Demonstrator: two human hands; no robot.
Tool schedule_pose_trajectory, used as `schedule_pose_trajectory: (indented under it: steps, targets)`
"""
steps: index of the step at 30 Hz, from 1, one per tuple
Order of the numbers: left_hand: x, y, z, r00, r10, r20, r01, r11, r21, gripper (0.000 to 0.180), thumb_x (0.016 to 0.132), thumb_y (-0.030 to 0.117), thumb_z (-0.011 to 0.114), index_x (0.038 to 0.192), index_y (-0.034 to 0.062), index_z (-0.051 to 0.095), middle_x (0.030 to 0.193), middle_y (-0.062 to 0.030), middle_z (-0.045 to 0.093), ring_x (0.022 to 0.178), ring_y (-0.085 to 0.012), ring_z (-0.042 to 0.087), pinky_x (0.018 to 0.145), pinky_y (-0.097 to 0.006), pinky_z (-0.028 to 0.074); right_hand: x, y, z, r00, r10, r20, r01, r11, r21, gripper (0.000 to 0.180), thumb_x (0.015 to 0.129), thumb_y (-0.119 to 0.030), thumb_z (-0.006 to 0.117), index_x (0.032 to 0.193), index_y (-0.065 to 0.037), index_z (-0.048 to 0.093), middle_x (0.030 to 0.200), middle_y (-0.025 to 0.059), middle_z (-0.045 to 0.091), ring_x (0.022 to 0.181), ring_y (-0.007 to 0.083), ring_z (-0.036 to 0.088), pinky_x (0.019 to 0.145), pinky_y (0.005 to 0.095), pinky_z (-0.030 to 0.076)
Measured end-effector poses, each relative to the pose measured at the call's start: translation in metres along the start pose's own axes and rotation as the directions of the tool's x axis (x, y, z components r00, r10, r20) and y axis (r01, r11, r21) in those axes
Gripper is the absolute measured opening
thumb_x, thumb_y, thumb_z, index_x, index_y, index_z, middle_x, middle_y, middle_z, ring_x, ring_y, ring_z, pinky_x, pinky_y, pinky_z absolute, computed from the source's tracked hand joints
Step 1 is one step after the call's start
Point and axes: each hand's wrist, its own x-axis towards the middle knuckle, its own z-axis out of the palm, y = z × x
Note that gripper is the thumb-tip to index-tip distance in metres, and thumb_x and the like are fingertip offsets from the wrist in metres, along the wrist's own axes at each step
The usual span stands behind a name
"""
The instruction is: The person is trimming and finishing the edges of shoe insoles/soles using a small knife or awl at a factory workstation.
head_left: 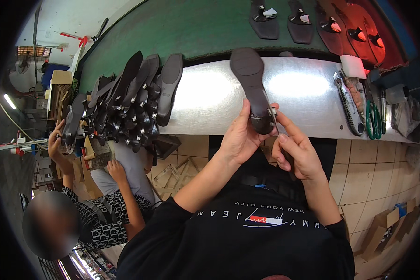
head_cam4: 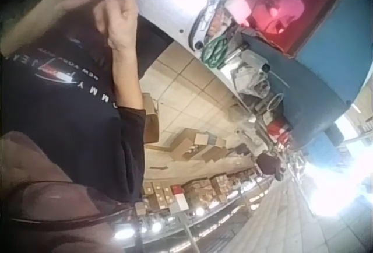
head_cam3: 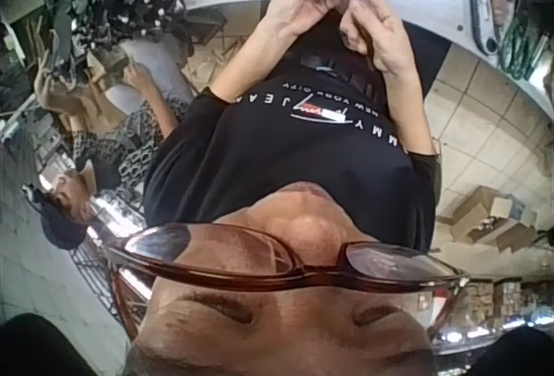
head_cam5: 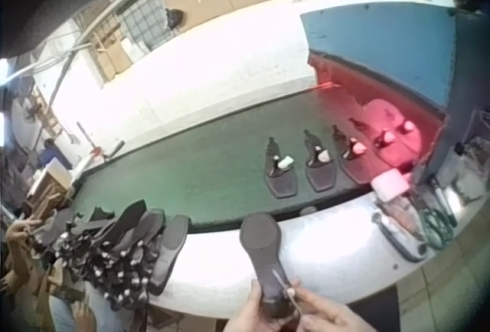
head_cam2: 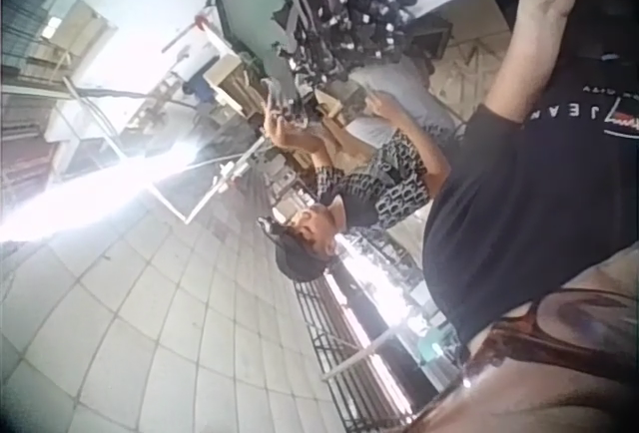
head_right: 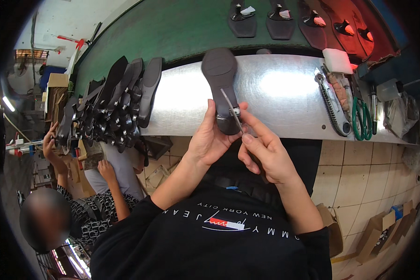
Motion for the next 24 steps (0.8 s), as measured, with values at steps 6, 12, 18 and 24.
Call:
schedule_pose_trajectory:
  steps: [6, 12, 18, 24]
  targets:
    - [-0.003, 0.002, 0.000, 0.998, 0.048, -0.050, -0.049, 0.999, -0.008, 0.046, 0.096, 0.031, 0.058, 0.135, 0.0073, 0.048, 0.122, -0.0053, 0.060, 0.107, -0.0180, 0.060, 0.088, -0.039, 0.055, -0.007, -0.002, -0.009, 0.998, 0.057, 0.029, -0.064, 0.917, 0.394, 0.052, 0.101, -0.016, 0.045, 0.150, -0.014, 0.029, 0.065, 0.0084, 0.053, 0.043, 0.0079, 0.040, 0.041, 0.0186, 0.035]
    - [-0.002, 0.004, -0.001, 0.987, 0.158, -0.026, -0.153, 0.978, 0.142, 0.053, 0.092, 0.013, 0.065, 0.140, 0.0047, 0.045, 0.117, -0.0047, 0.059, 0.109, -0.0179, 0.060, 0.087, -0.036, 0.055, -0.007, 0.001, 0.003, 0.999, 0.053, 0.003, -0.052, 0.969, 0.243, 0.059, 0.100, -0.013, 0.045, 0.153, -0.019, 0.019, 0.066, 0.0072, 0.054, 0.043, 0.0075, 0.040, 0.041, 0.0179, 0.034]
    - [-0.007, 0.004, -0.005, 0.981, 0.182, 0.068, -0.195, 0.933, 0.304, 0.058, 0.087, 0.005, 0.069, 0.139, 0.0008, 0.045, 0.111, -0.0055, 0.063, 0.105, -0.0184, 0.062, 0.085, -0.030, 0.053, -0.007, 0.004, 0.006, 0.991, 0.124, 0.055, -0.134, 0.960, 0.246, 0.057, 0.101, -0.014, 0.045, 0.153, -0.022, 0.022, 0.064, 0.0014, 0.045, 0.044, 0.0042, 0.033, 0.040, 0.0163, 0.030]
    - [-0.006, 0.000, -0.013, 0.971, 0.234, 0.036, -0.228, 0.882, 0.412, 0.056, 0.083, 0.006, 0.074, 0.134, -0.0004, 0.051, 0.110, -0.0047, 0.062, 0.104, -0.0168, 0.062, 0.075, -0.024, 0.051, -0.008, 0.012, 0.005, 0.990, 0.133, -0.047, -0.116, 0.957, 0.267, 0.046, 0.102, -0.017, 0.046, 0.146, -0.015, 0.037, 0.063, 0.0001, 0.044, 0.045, 0.0039, 0.034, 0.041, 0.0169, 0.029]
